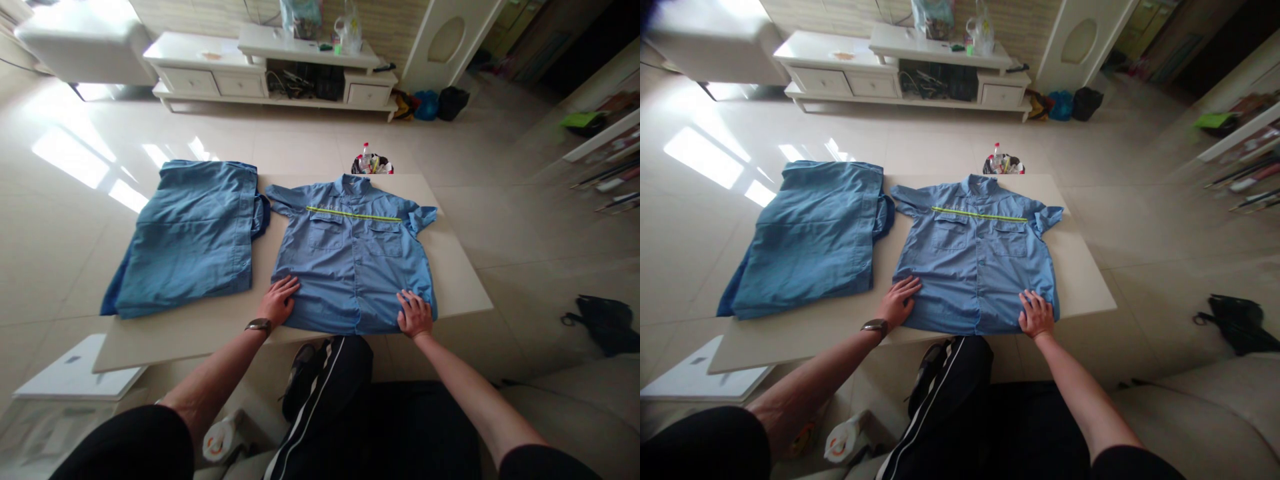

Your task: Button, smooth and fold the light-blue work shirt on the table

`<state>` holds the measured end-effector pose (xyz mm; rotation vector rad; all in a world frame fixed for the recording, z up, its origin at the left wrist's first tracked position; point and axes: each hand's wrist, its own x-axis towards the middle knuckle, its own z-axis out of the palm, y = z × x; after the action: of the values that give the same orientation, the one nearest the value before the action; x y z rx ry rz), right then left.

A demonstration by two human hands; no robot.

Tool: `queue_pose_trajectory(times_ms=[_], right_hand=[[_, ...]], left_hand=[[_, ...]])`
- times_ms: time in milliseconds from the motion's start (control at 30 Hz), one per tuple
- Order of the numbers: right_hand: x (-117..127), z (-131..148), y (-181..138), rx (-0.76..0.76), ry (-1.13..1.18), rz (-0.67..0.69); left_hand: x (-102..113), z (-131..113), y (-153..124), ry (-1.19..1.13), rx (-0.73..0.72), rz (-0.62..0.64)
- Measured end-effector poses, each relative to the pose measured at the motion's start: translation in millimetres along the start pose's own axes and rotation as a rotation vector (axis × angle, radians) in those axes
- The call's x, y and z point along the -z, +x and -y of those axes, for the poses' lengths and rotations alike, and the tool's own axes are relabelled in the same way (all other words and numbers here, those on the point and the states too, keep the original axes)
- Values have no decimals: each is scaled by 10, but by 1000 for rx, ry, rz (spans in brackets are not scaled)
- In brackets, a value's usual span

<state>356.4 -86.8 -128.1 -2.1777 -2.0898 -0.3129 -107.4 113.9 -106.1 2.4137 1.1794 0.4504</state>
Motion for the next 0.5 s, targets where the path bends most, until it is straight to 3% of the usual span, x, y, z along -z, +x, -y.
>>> queue_pose_trajectory(times_ms=[500], right_hand=[[27,9,12,16,-5,-20]], left_hand=[[18,-21,7,-4,0,0]])
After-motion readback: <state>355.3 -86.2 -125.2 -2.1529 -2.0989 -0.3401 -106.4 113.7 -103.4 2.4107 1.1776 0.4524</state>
